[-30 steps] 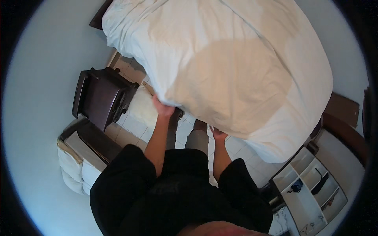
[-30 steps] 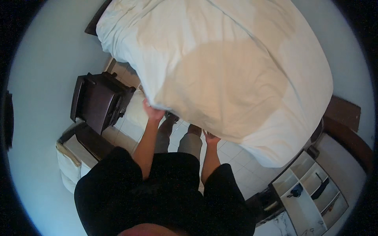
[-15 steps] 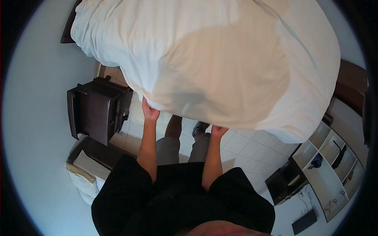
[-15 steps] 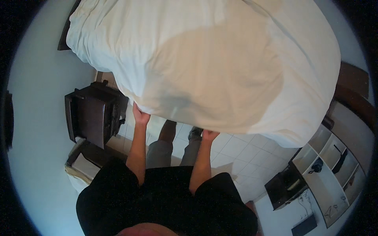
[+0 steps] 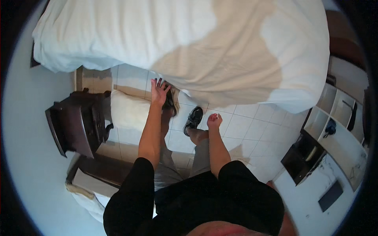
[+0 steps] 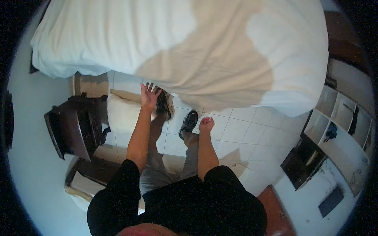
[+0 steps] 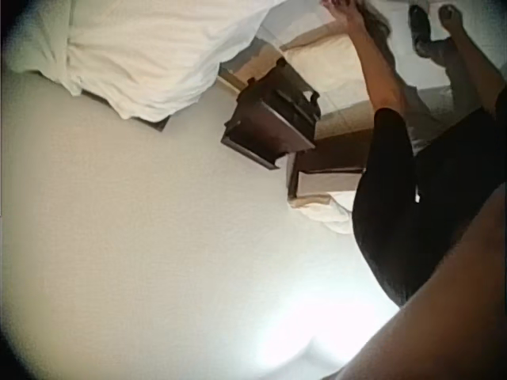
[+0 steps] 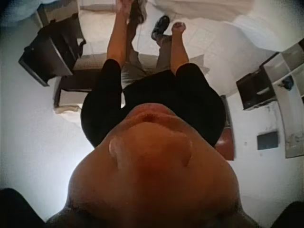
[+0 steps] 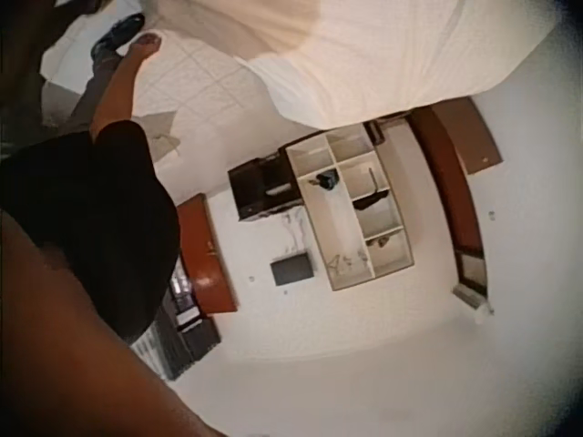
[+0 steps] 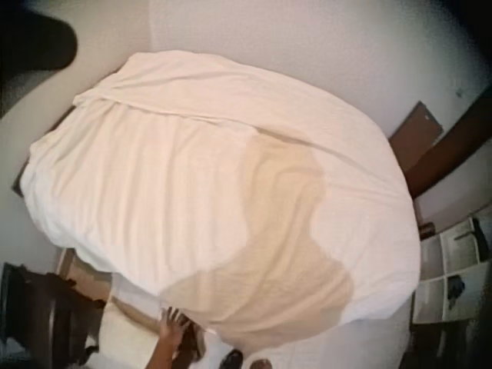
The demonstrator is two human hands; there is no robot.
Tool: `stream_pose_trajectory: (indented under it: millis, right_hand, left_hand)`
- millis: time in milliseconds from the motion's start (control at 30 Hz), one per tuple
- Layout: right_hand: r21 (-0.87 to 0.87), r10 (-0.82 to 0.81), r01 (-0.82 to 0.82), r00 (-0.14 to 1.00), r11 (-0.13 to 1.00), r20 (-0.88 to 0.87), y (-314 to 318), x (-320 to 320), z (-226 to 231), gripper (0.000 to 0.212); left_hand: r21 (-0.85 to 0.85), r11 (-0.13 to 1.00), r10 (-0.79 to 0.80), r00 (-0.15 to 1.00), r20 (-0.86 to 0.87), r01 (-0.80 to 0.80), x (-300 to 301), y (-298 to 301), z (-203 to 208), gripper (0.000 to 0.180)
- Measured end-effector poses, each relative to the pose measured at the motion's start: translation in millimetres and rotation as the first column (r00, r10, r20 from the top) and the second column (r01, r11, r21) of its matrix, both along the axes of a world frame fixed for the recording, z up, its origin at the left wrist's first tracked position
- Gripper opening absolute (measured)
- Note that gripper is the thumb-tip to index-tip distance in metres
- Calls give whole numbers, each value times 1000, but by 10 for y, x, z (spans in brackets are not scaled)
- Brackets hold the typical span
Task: The person spreads a white fitted sheet over a mattress, tucking it under the corners and smoothing the surface. They then pick up a pillow and insert it into a pillowcase, placing the finished pillow on the bed.
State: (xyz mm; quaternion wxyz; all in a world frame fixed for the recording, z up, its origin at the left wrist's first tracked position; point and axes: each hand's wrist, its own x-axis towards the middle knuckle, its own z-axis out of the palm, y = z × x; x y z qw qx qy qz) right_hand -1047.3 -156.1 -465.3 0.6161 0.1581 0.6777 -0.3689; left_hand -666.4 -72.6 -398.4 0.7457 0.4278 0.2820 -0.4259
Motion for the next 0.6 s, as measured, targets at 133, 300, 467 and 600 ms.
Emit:
stream_pose_trajectory:
  millis: [133,300,467,600]
  right_hand:
    - [-238,21,-4,997,971,70,-786,-525,-102,130]
    - [-521,32,65,984,851,175,-2338,-411,-459,121]
    - [-661,32,102,982,744,187,-2529,-625,-960,62]
    - [-793,61,99,984,601,169,-2663,-1049,-1075,51]
  left_hand:
    - [-138,989,62,990,126,-44,28,-559,-497,65]
    - [35,998,42,990,137,-47,490,-574,-508,52]
    - [-139,990,82,872,483,-15,735,-129,-497,55]
    - [10,990,108,783,613,-144,528,-553,-1030,63]
